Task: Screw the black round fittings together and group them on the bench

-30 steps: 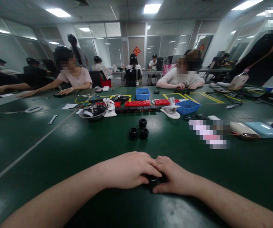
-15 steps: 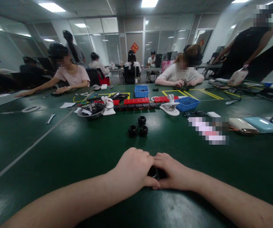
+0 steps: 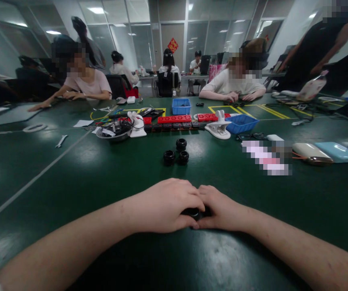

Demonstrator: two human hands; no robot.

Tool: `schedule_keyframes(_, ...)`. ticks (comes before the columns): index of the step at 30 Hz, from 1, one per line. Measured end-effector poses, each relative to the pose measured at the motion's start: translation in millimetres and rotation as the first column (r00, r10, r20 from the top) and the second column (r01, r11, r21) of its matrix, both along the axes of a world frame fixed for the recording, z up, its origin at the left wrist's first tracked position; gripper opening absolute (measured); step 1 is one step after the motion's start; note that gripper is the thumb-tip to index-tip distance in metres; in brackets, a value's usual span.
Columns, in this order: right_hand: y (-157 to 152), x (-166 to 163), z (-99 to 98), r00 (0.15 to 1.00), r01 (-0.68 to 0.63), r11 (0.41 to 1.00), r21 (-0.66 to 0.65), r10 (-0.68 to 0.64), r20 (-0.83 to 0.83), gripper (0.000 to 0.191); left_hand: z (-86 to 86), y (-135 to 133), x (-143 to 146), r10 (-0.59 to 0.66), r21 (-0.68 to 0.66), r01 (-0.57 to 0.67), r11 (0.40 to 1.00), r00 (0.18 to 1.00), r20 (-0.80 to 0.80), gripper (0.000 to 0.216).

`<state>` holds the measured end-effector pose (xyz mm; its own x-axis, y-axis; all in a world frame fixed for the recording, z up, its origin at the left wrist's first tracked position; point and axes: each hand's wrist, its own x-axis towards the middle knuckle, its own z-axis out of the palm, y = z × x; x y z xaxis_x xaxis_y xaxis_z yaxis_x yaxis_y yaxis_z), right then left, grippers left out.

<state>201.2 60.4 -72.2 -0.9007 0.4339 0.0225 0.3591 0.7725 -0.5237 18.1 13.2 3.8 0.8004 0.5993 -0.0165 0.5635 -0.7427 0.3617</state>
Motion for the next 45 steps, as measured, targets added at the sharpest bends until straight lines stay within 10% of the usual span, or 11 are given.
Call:
schedule_keyframes(8, 1, 0, 0.6, 1.0, -0.01, 1.0, 0.008, 0.01, 0.001, 0.035, -10.7, 4, 5, 0.032, -0.024, -0.033, 0.999, 0.999, -0.029, 0.03)
schedule_keyframes(17, 0, -2, 0.1, 1.0, 0.009, 1.0, 0.008, -0.009, -0.02, 0.03, -25.5, -14, 28, 0.307, 0.325, -0.224, 0.919, 0.923, -0.231, 0.038)
schedule_keyframes(24, 0, -1, -3.0, 0.999, 0.008, 0.999, 0.04, -0.006, -0.033, 0.028, -39.8, -10, 31, 0.422, 0.445, -0.338, 0.829, 0.901, -0.101, 0.039)
schedule_keyframes(31, -1, -2, -0.3, 1.0, 0.013, 0.999, 0.034, -0.013, -0.009, 0.031, -39.8, -3, 24, 0.413, 0.382, -0.354, 0.854, 0.907, -0.085, 0.053)
schedule_keyframes(39, 0, 1, -2.7, 0.999, 0.005, 1.0, 0.024, -0.004, -0.05, 0.042, -3.9, 3, -3, 0.049, 0.084, -0.057, 0.995, 0.994, 0.096, 0.023)
schedule_keyframes(45, -1, 0, 2.8, 1.0, 0.002, 1.0, 0.016, -0.003, 0.001, 0.037, -2.5, 6, -7, 0.013, -0.13, -0.009, 0.991, 0.999, 0.03, 0.033)
